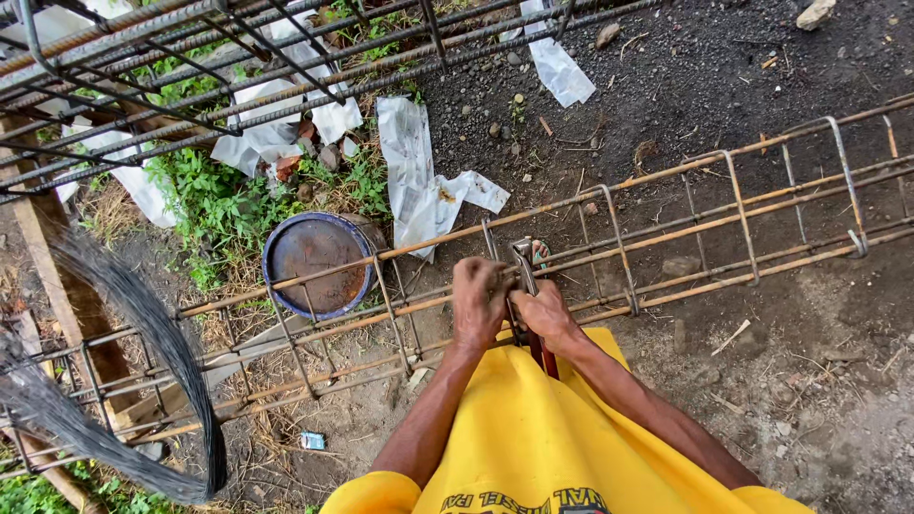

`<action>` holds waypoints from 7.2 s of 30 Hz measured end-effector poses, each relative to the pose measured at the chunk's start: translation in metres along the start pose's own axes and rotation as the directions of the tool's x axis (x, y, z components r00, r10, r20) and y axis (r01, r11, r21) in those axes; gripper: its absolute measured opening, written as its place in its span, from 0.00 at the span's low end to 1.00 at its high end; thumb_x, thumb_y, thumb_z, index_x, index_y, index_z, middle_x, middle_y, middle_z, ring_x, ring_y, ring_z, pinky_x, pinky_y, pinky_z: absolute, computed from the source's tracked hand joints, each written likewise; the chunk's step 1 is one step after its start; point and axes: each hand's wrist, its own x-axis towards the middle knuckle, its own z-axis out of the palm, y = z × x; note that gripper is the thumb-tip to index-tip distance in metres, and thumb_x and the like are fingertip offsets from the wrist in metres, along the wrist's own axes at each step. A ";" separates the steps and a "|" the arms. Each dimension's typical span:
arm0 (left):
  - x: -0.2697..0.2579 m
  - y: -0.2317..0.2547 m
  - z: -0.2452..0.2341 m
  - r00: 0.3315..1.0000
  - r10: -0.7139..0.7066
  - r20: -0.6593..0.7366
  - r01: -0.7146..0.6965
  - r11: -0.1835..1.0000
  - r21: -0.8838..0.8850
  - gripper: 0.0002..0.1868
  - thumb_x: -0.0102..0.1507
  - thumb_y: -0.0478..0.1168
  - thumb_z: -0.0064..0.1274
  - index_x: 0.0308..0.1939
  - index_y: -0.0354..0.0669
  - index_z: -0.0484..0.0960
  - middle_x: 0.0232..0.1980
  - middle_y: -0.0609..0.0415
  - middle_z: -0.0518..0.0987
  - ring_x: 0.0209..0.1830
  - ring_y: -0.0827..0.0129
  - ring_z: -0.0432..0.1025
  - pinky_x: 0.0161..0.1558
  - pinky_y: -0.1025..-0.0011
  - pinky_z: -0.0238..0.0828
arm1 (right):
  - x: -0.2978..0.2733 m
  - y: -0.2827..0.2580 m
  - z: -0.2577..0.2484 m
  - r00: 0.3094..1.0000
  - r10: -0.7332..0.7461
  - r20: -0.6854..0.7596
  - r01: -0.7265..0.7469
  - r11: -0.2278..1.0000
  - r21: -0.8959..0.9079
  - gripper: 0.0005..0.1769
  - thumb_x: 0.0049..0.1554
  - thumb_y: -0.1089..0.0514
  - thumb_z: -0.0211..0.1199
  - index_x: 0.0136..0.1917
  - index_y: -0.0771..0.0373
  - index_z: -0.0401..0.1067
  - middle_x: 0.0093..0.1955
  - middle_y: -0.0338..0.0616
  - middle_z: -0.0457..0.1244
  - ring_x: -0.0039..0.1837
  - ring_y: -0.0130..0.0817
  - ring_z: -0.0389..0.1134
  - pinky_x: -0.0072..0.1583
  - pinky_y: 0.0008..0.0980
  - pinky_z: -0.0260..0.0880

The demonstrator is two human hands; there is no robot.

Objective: The person ties a metal rebar cage using wire and pliers. They wrap wire around the intersections of the rebar and twist it with pliers to secure the structure.

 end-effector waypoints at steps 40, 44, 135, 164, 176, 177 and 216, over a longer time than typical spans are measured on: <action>0.044 -0.041 -0.014 0.590 -0.422 0.689 0.448 0.881 0.156 0.22 0.64 0.55 0.54 0.26 0.41 0.85 0.27 0.42 0.81 0.28 0.53 0.75 0.35 0.61 0.71 | 0.024 -0.020 0.003 0.990 0.139 0.004 -0.133 0.955 -0.265 0.13 0.50 0.55 0.59 0.35 0.69 0.73 0.27 0.52 0.60 0.28 0.39 0.65 0.31 0.39 0.65; 0.054 -0.048 -0.005 0.536 -0.423 0.731 0.505 0.854 0.125 0.10 0.53 0.43 0.60 0.25 0.39 0.85 0.23 0.46 0.79 0.24 0.60 0.75 0.30 0.67 0.72 | 0.022 -0.014 0.003 0.988 0.155 0.025 -0.120 0.845 -0.522 0.20 0.56 0.49 0.53 0.48 0.67 0.75 0.40 0.61 0.67 0.46 0.54 0.71 0.48 0.55 0.67; -0.028 -0.023 -0.041 0.999 -0.013 0.033 0.026 0.899 -0.438 0.08 0.66 0.41 0.56 0.33 0.43 0.81 0.33 0.48 0.78 0.38 0.49 0.77 0.46 0.56 0.75 | 0.000 -0.121 -0.040 0.545 0.821 0.172 -0.641 0.540 -0.546 0.34 0.40 0.74 0.51 0.63 0.75 0.61 0.42 0.69 0.64 0.49 0.64 0.74 0.49 0.60 0.75; -0.005 0.021 0.036 0.962 0.213 0.173 -0.216 0.976 -0.003 0.31 0.48 0.39 0.57 0.57 0.43 0.71 0.37 0.50 0.73 0.40 0.54 0.73 0.46 0.59 0.74 | -0.051 -0.238 -0.020 0.882 0.458 0.108 0.344 -0.471 -0.812 0.25 0.53 0.51 0.57 0.64 0.53 0.60 0.47 0.41 0.70 0.33 0.24 0.69 0.37 0.22 0.70; 0.034 0.059 0.048 0.814 0.168 0.556 -0.077 0.980 -0.183 0.15 0.43 0.52 0.63 0.24 0.49 0.79 0.22 0.52 0.80 0.29 0.49 0.79 0.37 0.52 0.74 | -0.057 -0.234 -0.022 0.883 0.408 0.232 0.451 -0.600 -0.660 0.31 0.55 0.37 0.58 0.65 0.54 0.60 0.51 0.45 0.68 0.52 0.36 0.75 0.54 0.37 0.77; 0.024 0.064 0.047 0.842 0.218 0.493 -0.164 0.975 -0.152 0.16 0.47 0.52 0.58 0.21 0.43 0.78 0.20 0.46 0.79 0.25 0.45 0.78 0.33 0.50 0.72 | -0.063 -0.248 -0.008 0.840 0.543 0.002 0.296 -0.454 -0.840 0.39 0.54 0.28 0.62 0.69 0.52 0.61 0.54 0.47 0.71 0.50 0.37 0.77 0.55 0.40 0.78; 0.024 0.081 0.069 0.766 0.074 0.639 -0.122 0.992 0.031 0.14 0.49 0.50 0.51 0.29 0.45 0.82 0.28 0.47 0.83 0.35 0.49 0.82 0.41 0.53 0.77 | 0.006 -0.131 -0.107 0.861 0.497 -0.110 0.138 -0.435 -0.890 0.23 0.44 0.38 0.59 0.48 0.48 0.81 0.42 0.44 0.72 0.49 0.40 0.77 0.50 0.49 0.76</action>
